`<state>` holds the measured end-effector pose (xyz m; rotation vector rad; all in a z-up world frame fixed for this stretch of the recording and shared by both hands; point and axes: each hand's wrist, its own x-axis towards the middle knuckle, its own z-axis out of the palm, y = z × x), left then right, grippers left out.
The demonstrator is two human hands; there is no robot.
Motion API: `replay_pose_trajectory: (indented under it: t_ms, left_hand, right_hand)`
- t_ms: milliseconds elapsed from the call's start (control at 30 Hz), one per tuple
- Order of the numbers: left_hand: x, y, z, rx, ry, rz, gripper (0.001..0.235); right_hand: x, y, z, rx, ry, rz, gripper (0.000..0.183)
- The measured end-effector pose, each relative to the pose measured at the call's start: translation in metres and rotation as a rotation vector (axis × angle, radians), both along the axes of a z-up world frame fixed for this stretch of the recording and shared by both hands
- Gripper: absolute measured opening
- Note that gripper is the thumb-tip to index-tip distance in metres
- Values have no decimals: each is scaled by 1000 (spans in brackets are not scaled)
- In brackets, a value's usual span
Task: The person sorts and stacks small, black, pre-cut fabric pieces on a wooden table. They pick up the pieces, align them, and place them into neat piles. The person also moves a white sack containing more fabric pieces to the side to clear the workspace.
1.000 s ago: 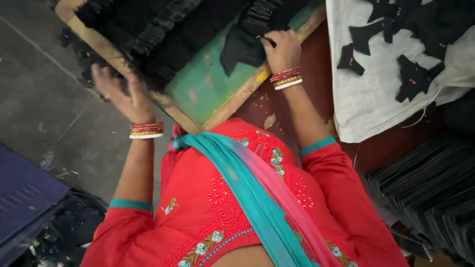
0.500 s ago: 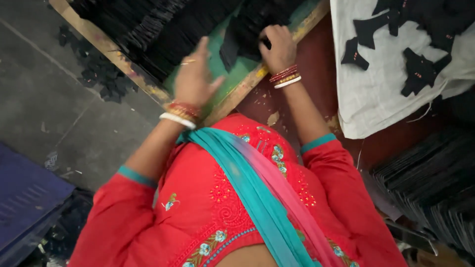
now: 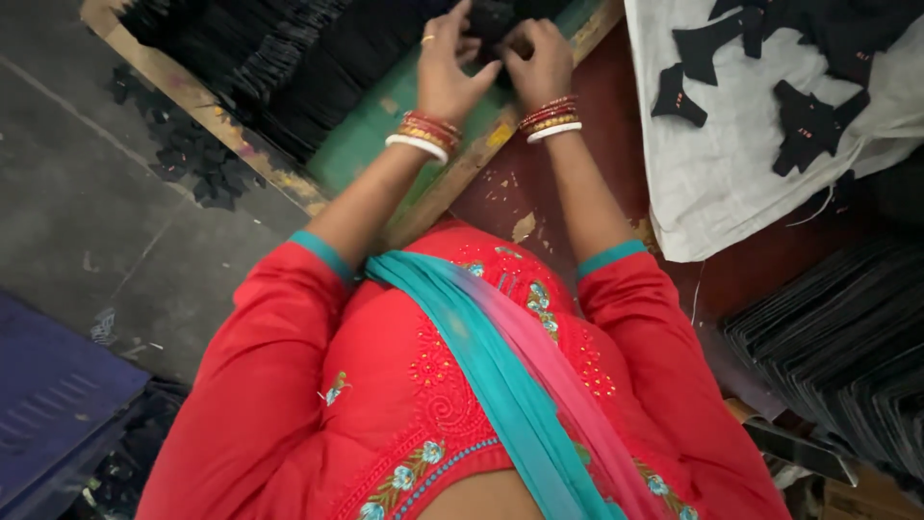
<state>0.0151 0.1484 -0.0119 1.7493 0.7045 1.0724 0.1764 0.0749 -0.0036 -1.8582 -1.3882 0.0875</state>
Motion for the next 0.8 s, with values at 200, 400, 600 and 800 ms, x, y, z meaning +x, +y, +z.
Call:
replay_pose_trajectory:
  t_ms: [200, 400, 600, 800]
  left_hand:
    - [13, 16, 15, 185, 235, 174, 87]
    - [22, 25, 18, 479, 302, 199, 84]
    - [43, 39, 13, 315, 144, 94, 88]
    - [48, 66, 10, 415, 297, -116, 81]
  right_hand:
    - [11, -17, 11, 105, 16, -4, 12]
    - [69, 9, -30, 176, -109, -156, 33]
    - [107, 58, -57, -162, -154, -265, 33]
    - [51, 40, -33, -165, -224, -329, 56]
